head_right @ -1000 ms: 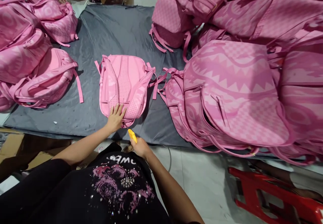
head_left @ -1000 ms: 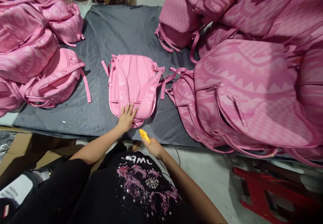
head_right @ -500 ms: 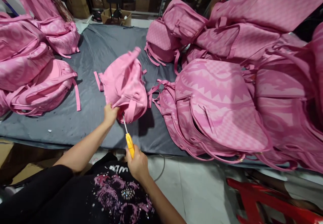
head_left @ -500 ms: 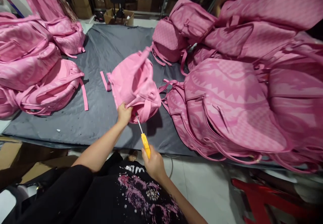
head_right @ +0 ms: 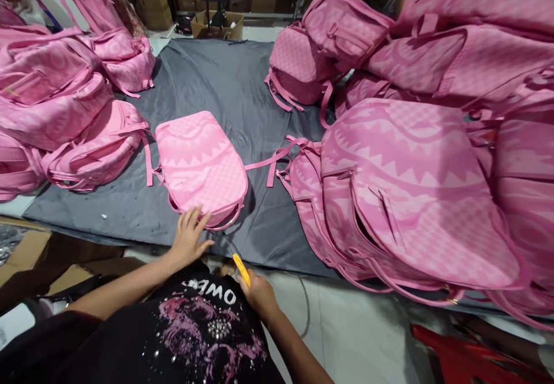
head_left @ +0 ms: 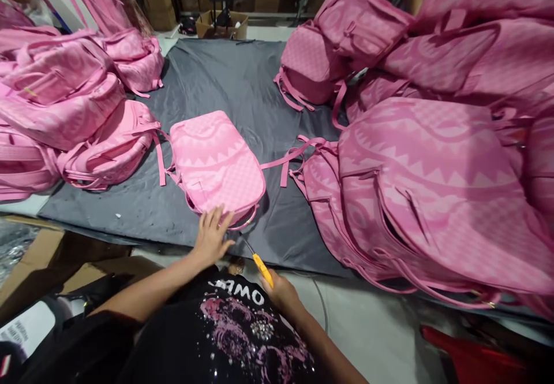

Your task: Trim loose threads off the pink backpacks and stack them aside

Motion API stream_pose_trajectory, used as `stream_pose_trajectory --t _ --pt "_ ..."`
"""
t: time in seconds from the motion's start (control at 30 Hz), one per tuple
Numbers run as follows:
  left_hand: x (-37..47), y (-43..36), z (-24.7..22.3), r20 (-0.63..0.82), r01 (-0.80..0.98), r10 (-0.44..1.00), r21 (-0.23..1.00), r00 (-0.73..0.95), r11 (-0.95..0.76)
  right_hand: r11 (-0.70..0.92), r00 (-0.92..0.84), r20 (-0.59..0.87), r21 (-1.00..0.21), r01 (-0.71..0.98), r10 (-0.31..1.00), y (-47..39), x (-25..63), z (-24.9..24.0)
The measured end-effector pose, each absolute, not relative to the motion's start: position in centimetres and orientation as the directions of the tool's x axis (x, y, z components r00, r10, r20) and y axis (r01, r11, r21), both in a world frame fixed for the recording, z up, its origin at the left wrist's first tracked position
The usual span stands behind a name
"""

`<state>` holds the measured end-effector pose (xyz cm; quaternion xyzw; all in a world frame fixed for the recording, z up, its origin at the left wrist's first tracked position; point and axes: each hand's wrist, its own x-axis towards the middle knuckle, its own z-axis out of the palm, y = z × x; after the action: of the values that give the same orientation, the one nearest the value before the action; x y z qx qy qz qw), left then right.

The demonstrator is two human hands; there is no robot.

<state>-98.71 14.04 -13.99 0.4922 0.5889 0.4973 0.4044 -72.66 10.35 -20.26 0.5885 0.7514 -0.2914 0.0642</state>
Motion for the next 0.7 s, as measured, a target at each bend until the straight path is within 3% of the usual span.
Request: stream_pose_trajectory --t 0.07,0.13,0.27,0.37,0.47,0.57,0.7 --pt "-100.4 16.7 -13.9 0.174 0.561 0.979 0.823 -0.104 -0.087 0.118 -0.319 -0.468 -0.408 0.905 0.824 10.1 -72.1 -20.6" --pt "-101.7 19.8 -13.8 0.219 0.656 0.973 0.745 -0.075 -0.117 0.060 -0.353 -0.459 -0.539 0.840 0.815 9.7 -72.0 -20.4" --pt "-103.5 24.2 -11.1 0.310 0.596 0.920 0.795 -0.241 -0.112 -0.037 -0.338 -0.247 -0.852 0.522 0.908 9.6 -73.7 -18.5" --pt "-104.7 25.6 -7.0 0.379 0.541 0.830 0.833 -0.409 -0.114 -0.094 -0.177 -0.161 -0.938 0.333 0.971 10.1 -76.0 -16.0" --pt "-105.4 26.3 -3.8 0.425 0.485 0.814 0.850 -0.396 -0.208 -0.040 -0.151 -0.064 -0.986 0.159 0.986 10.8 -77.3 -13.3" --pt "-104.9 26.4 -3.0 0.451 0.461 0.808 0.849 -0.380 -0.258 0.036 -0.190 -0.001 -0.981 0.189 0.982 12.1 -77.1 -11.6" --pt "-102.3 25.7 -3.7 0.512 0.479 0.838 0.793 -0.187 -0.378 -0.039 -0.177 -0.111 -0.929 0.369 0.978 16.8 -77.2 -11.3"
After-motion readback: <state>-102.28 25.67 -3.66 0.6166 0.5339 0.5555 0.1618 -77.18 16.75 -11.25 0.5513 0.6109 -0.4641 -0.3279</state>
